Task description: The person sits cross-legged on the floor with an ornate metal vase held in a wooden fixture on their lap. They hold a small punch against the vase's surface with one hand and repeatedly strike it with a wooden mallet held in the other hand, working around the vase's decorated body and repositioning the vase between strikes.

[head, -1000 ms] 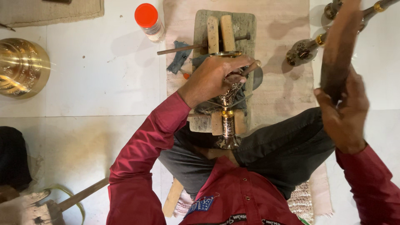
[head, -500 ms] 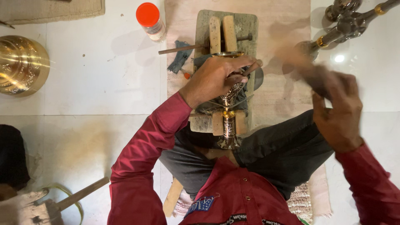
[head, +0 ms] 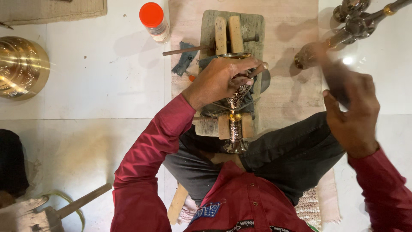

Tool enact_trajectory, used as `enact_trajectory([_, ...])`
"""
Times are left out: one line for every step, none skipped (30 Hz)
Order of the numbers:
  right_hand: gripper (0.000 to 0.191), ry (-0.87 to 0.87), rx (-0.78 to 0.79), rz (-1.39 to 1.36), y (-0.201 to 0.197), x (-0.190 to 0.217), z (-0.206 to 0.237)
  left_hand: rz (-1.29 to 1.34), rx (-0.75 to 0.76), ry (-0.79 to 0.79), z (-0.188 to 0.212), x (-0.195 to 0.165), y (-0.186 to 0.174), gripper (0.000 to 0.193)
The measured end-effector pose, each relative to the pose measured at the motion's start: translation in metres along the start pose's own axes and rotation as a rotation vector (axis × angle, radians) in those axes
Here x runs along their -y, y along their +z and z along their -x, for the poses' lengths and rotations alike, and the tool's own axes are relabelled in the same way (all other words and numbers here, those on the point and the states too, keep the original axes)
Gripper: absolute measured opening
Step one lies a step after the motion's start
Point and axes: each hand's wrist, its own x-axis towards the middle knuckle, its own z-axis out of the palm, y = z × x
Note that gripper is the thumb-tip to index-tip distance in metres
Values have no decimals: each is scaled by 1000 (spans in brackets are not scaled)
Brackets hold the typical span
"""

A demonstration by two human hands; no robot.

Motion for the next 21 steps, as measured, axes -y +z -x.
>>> enact_trajectory([64,-200,-4,302,1,0,0,-1,2,-19,-1,0,0,49])
enact_trajectory([64,-145,-23,153,0,-1,-1,-4,4,-40,0,-1,0,49])
enact_trajectory([65,-86,-40,2,3,-1,0,-6,10,-62,1,0,0,50])
enact_trajectory([65,-26,-56,-147,6,-1,3,36,2,-34,1,0,1,53])
enact_trajectory([64,-1,-46,-190,8,-3,3,76,-11,-9,3,0,0,56])
enact_trajectory([62,21,-34,-237,11,-5,5,113,-27,12,5,1,0,59])
enact_trajectory([61,48,-20,-286,13,-6,6,91,-26,-13,6,1,1,57])
enact_trajectory([64,-13,-21,-123,14,-9,8,69,-24,-35,7,2,3,56])
enact_trajectory([67,-75,-24,39,13,-12,9,46,-21,-54,8,3,4,54])
enact_trajectory([70,-134,-28,202,13,-15,10,55,-27,-38,8,4,5,54])
enact_trajectory([67,-72,-38,55,13,-15,10,64,-34,-22,8,5,5,55])
enact_trajectory([65,-13,-44,-94,12,-15,11,75,-43,-7,8,6,7,55])
enact_trajectory([62,46,-47,-245,11,-14,10,58,-34,-21,8,7,7,56])
enact_trajectory([64,-33,-63,-79,10,-13,9,39,-26,-36,8,8,7,56])
enact_trajectory([66,-111,-78,85,7,-11,7,22,-16,-50,7,9,7,57])
enact_trajectory([68,-185,-94,249,5,-8,6,27,-12,-41,6,9,6,54])
enact_trajectory([63,-9,-75,11,3,-5,4,34,-9,-33,6,10,6,52])
enact_trajectory([59,168,-45,-231,1,-1,3,44,-7,-28,6,10,5,50])
enact_trajectory([54,344,-11,-476,-2,3,1,50,1,-27,6,10,4,50])
enact_trajectory([55,141,-28,-183,-5,4,-1,53,7,-26,6,10,3,51])
enact_trajectory([56,-62,-44,109,-7,5,-3,55,14,-20,6,10,2,51])
